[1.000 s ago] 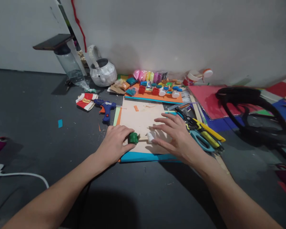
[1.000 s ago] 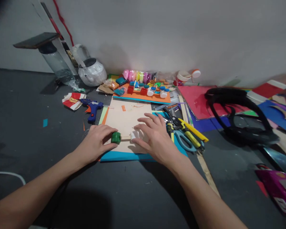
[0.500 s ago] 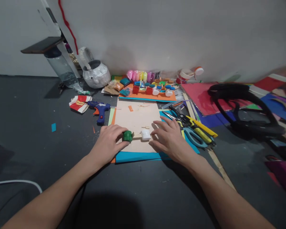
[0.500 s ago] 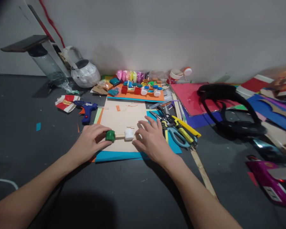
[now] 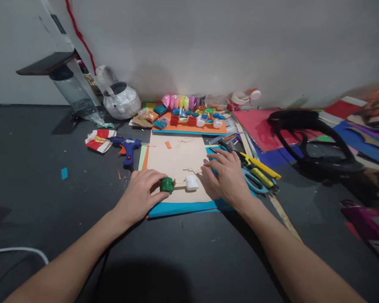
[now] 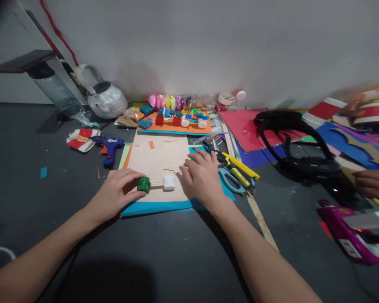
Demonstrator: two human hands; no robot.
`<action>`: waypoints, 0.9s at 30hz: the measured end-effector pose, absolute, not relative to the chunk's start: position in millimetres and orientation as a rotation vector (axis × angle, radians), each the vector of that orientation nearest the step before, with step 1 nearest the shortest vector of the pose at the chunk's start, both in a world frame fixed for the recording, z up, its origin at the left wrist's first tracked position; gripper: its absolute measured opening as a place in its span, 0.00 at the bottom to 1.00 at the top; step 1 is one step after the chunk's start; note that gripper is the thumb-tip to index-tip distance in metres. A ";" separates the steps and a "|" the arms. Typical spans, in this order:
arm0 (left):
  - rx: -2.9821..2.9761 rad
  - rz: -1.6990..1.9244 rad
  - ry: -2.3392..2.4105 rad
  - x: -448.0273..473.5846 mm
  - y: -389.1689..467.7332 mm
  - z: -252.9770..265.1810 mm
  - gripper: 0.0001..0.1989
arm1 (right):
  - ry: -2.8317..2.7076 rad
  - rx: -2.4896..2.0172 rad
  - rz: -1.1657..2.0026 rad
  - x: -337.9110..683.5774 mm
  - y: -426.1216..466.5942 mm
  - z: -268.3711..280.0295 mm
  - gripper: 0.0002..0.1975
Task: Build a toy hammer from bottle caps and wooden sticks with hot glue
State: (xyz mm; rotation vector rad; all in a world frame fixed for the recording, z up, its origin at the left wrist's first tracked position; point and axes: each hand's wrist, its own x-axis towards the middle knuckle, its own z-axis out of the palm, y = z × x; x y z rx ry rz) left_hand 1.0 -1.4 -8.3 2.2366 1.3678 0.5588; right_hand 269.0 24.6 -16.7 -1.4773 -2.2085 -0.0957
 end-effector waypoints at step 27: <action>2.309 0.607 1.305 -1.7 -0.1 -15.3 0.20 | -2.596 -1.285 0.171 278.3 1.5 2.2 0.18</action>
